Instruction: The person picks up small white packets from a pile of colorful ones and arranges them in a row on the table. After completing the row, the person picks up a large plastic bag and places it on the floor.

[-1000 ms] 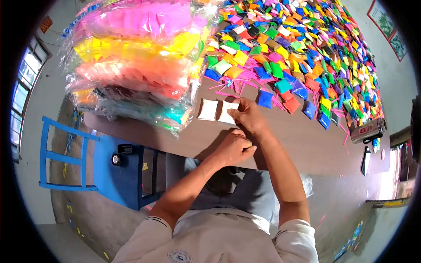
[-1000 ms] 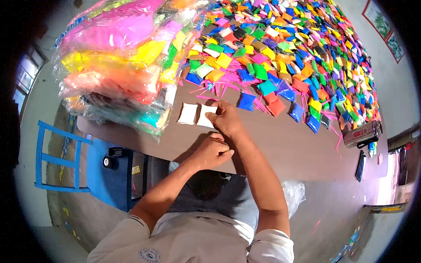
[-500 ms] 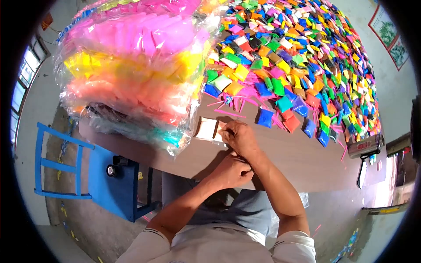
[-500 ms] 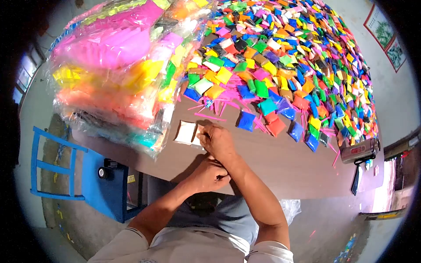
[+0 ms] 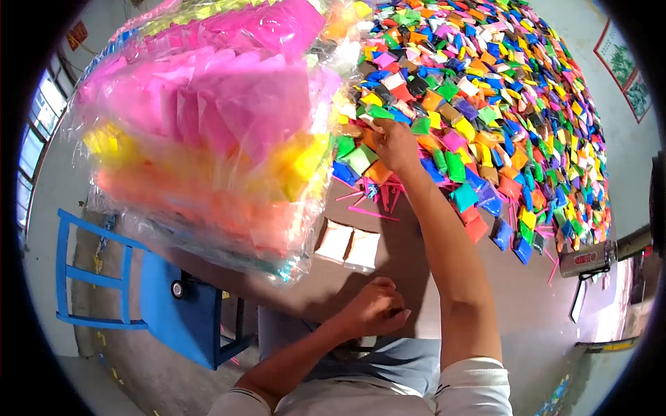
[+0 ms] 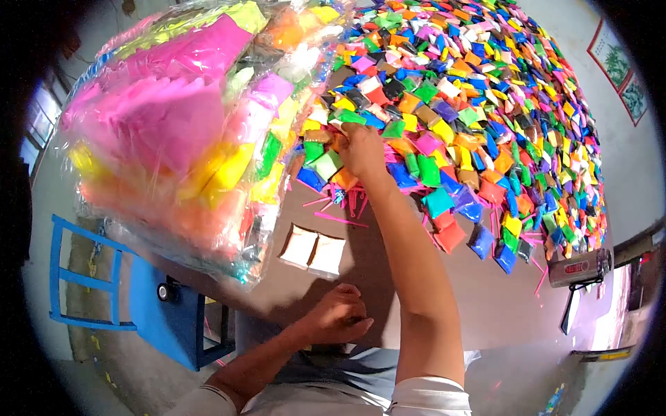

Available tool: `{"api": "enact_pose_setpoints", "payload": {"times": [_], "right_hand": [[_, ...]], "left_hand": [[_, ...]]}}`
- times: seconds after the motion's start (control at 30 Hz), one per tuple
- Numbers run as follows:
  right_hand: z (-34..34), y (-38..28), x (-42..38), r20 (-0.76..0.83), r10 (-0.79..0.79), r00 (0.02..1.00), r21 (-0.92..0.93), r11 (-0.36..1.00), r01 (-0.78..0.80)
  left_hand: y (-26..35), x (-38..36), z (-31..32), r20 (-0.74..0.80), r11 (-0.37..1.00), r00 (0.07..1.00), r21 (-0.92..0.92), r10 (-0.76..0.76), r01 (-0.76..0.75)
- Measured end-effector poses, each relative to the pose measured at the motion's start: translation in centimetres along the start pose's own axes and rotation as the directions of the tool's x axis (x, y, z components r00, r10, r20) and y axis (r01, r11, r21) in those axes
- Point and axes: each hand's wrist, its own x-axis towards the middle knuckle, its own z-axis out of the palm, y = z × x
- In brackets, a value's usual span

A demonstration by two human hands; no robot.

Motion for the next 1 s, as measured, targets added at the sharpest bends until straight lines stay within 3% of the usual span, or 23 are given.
{"api": "enact_pose_setpoints", "payload": {"times": [0.07, 0.2, 0.3, 0.33, 0.43, 0.47, 0.5, 0.57, 0.6, 0.63, 0.7, 0.8, 0.83, 0.9, 1.0], "right_hand": [[1.4, 0.3, 1.7, 0.117, 0.077, 0.990, -0.100, 0.993, -0.066], [3.8, 1.0, 2.8, 0.043, 0.173, 0.984, -0.308, 0.939, -0.151], [4.7, 2.4, 3.2, 0.038, 0.134, 0.990, -0.307, 0.945, -0.116], [4.6, 3.0, 3.1, -0.011, 0.087, 0.996, -0.249, 0.965, -0.087], [0.1, 1.0, 2.4, 0.001, 0.250, 0.968, 0.153, 0.957, -0.248], [-1.3, 0.9, 1.2, 0.088, 0.272, 0.958, 0.514, 0.812, -0.277], [-4.1, -0.1, -0.2, 0.257, 0.351, 0.901, 0.584, 0.686, -0.434], [-7.8, -2.4, -4.3, 0.384, 0.409, 0.828, 0.801, 0.299, -0.519], [-10.3, -3.6, -6.8, 0.451, 0.390, 0.803, 0.798, 0.227, -0.558], [-12.3, -4.6, -9.3, 0.513, 0.366, 0.776, 0.790, 0.152, -0.594], [-14.2, -5.1, -14.9, 0.516, 0.356, 0.779, 0.788, 0.158, -0.595], [-16.0, -7.3, -22.1, 0.465, 0.487, 0.740, 0.764, 0.202, -0.613], [-16.7, -8.0, -23.6, 0.456, 0.507, 0.732, 0.740, 0.241, -0.628], [-17.4, -8.4, -26.3, 0.479, 0.531, 0.699, 0.733, 0.197, -0.652], [-17.8, -9.1, -28.2, 0.466, 0.565, 0.682, 0.743, 0.169, -0.648]], "left_hand": [[-0.1, -0.3, 0.0, 0.004, 0.994, 0.996, -0.063, -0.085, 0.085], [-0.3, -0.3, -0.3, 0.033, 0.989, 0.992, -0.090, -0.119, 0.121], [-0.1, -0.1, -0.8, 0.060, 0.985, 0.990, -0.103, -0.129, 0.135], [0.0, -0.2, -0.8, 0.063, 0.983, 0.988, -0.108, -0.139, 0.145], [-0.4, -0.4, -0.7, 0.021, 0.987, 0.989, -0.071, -0.145, 0.146], [-0.4, -0.4, -0.5, 0.000, 0.988, 0.990, -0.057, -0.141, 0.140], [-0.1, -0.3, -0.6, -0.006, 0.987, 0.989, -0.063, -0.147, 0.147], [0.5, 0.1, -1.2, -0.012, 0.984, 0.987, -0.078, -0.160, 0.158], [0.6, 0.2, -1.0, -0.095, 0.984, 0.987, -0.133, -0.133, 0.119], [0.5, 0.0, -1.1, -0.086, 0.979, 0.984, -0.146, -0.153, 0.140], [0.5, -0.2, -0.8, -0.089, 0.971, 0.978, -0.164, -0.191, 0.174], [0.8, -0.1, -0.2, -0.132, 0.990, 0.982, -0.066, -0.135, 0.127], [1.3, 0.1, -0.5, -0.034, 0.982, 0.983, -0.065, -0.179, 0.177], [1.6, 0.4, -0.6, 0.025, 0.992, 0.995, 0.085, -0.095, 0.093], [2.0, 0.6, -0.4, 0.041, 0.987, 0.992, 0.115, -0.120, 0.115]]}}
